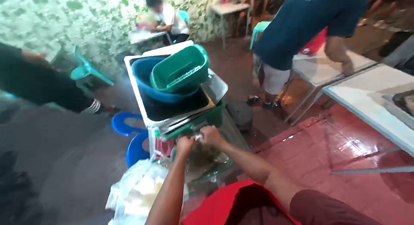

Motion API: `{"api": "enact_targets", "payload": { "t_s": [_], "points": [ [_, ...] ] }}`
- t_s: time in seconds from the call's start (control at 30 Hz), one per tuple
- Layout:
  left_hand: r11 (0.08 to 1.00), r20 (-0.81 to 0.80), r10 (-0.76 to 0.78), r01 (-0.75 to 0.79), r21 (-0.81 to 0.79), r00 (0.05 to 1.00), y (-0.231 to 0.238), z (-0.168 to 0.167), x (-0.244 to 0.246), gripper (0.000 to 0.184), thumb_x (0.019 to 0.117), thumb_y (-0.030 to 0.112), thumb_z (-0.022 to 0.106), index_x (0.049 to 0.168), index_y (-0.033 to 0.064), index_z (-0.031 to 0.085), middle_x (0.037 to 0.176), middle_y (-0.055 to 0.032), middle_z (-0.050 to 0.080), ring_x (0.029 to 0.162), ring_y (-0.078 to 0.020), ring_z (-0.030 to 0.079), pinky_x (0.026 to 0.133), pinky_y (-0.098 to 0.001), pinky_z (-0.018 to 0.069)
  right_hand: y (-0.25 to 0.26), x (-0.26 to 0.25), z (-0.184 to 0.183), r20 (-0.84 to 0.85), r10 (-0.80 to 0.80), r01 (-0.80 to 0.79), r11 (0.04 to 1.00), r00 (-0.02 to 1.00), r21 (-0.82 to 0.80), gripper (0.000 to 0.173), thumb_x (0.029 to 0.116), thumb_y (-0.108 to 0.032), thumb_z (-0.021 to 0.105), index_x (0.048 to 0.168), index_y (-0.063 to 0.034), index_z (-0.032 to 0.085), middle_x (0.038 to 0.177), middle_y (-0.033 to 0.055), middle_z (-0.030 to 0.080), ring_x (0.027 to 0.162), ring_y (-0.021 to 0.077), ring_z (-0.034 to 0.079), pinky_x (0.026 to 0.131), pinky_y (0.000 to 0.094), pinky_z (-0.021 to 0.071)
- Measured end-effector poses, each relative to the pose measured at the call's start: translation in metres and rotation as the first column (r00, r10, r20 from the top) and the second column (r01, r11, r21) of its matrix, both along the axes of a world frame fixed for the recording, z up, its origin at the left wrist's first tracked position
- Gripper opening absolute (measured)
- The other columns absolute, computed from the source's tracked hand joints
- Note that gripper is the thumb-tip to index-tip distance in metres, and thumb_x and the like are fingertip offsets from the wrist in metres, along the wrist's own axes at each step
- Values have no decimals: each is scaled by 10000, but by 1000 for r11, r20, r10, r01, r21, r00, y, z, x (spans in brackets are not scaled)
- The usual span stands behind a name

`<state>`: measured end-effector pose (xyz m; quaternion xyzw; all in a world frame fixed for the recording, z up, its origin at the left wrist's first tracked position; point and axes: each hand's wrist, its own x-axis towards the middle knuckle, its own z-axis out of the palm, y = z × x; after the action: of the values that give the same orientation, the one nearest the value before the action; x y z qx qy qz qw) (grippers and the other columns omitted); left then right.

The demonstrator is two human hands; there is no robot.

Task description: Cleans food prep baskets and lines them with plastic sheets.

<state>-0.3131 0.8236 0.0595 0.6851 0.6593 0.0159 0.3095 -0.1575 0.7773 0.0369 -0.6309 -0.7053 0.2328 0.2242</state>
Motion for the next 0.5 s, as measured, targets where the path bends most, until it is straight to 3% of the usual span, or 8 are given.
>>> {"api": "enact_targets", "payload": {
  "t_s": [0.07, 0.13, 0.23, 0.3, 0.37, 0.43, 0.5],
  "points": [
    [997, 54, 69, -68, -19, 996, -4, -5, 2, 454, 1032, 361, 512, 1195, -24, 689, 1279, -268, 639, 1241, -410, 593, 1047, -610, 449, 0, -3, -4, 32, 16, -14, 997, 999, -76, 379, 985, -291, 602, 1227, -9, 675, 1308, 190, 660, 1282, 363, 577, 1091, 599, 387],
    [998, 149, 59, -56, -24, 987, -2, -14, 1, 428, 1033, 341, 539, 1195, -25, 691, 1225, -253, 667, 1179, -377, 631, 1025, -574, 477, -1, -7, -8, 116, 113, -114, 994, 987, -1, 352, 1002, -238, 599, 1293, -47, 649, 1318, 179, 651, 1269, 370, 583, 1087, 615, 389],
    [999, 179, -46, 42, 24, 983, 3, -16, -4, 380, 1027, 300, 576, 1160, -33, 701, 1316, -243, 620, 1221, -373, 605, 1050, -578, 464, -2, -6, -15, 161, 136, -178, 943, 978, 280, 213, 1001, -127, 598, 1130, -13, 723, 1082, 199, 735, 1064, 394, 686, 1018, 617, 447],
    [997, 136, -44, 34, 74, 990, 3, -12, -9, 364, 1023, 310, 578, 1176, 7, 711, 1428, -214, 551, 1293, -387, 548, 1078, -636, 412, -2, -2, -14, 115, 61, -97, 934, 992, 343, 165, 967, -90, 621, 1035, 9, 735, 966, 199, 742, 969, 390, 711, 969, 606, 488],
    [993, 64, 34, -41, 112, 997, 1, -10, -16, 375, 1025, 349, 562, 1204, 60, 719, 1443, -201, 557, 1327, -408, 525, 1095, -682, 364, -7, 4, -2, -51, -100, 108, 974, 994, 199, 185, 966, -112, 618, 1022, 40, 709, 946, 210, 733, 963, 373, 714, 939, 574, 512],
    [991, 48, 69, -74, 108, 996, 0, -12, -26, 405, 1034, 358, 529, 1272, 72, 689, 1412, -224, 581, 1325, -421, 530, 1093, -668, 372, -9, 13, 5, -274, -305, 290, 952, 912, -94, 247, 1009, -160, 586, 1134, 39, 662, 1021, 227, 707, 993, 366, 695, 921, 561, 541],
    [994, 55, -45, 39, 101, 997, -2, -17, -39, 461, 1031, 399, 560, 1360, 81, 618, 1441, -218, 558, 1336, -398, 536, 1105, -628, 404, -11, 22, -2, -364, -366, 311, 929, 857, -203, 325, 1009, -215, 631, 1228, 25, 641, 1159, 235, 684, 1101, 376, 660, 978, 568, 517]
  ]
}}
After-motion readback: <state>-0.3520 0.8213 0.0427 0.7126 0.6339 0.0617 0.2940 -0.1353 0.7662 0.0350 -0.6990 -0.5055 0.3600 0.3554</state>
